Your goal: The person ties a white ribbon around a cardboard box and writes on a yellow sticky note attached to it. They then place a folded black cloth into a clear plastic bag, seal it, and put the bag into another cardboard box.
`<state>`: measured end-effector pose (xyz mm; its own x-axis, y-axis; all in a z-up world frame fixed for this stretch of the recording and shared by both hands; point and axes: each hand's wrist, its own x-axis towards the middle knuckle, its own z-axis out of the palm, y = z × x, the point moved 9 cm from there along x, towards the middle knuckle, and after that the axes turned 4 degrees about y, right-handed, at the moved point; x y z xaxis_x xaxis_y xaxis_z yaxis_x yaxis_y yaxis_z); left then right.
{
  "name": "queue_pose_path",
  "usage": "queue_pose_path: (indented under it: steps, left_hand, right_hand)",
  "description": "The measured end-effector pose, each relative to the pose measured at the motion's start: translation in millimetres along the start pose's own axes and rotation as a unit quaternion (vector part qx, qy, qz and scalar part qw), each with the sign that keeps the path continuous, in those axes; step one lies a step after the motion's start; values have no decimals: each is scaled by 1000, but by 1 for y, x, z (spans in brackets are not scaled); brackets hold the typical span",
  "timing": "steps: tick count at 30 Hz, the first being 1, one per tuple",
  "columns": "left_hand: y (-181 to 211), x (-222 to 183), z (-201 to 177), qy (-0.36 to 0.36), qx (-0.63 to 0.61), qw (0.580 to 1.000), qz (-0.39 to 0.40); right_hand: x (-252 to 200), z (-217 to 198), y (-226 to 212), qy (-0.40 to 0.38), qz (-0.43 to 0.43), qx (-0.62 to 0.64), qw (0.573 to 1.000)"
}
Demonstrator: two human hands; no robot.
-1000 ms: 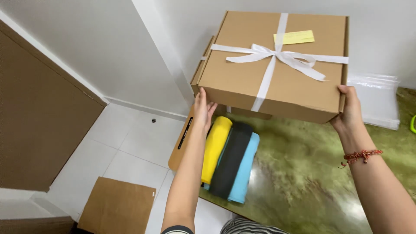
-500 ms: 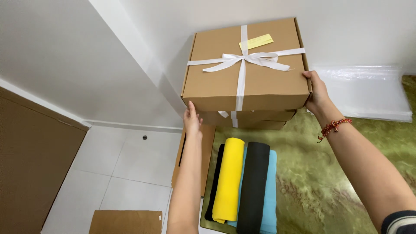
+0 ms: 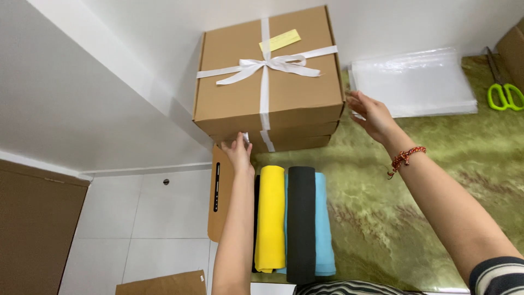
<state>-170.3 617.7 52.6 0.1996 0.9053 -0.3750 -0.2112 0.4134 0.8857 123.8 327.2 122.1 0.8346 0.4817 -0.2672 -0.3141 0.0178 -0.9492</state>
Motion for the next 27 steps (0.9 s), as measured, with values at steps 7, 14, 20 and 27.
queue_pose_path:
  steps: [7,14,20,27]
  left_hand:
    - [-42,-62,52,-55,172,983,-17]
    - [-136,-87,83,-81,242,967,2]
    - [-176,-171,120,-122,269,955,-14]
    - [-281,-222,155,-231,433,868,-76]
  right_hand:
    - [-31,-132,98,60,93,-125,986]
    - [-59,-273,172,-15,19,-617,787]
    - [-79,-344,148,40,24,-618,785]
    - [-61,-393,135,53,26,-596,800]
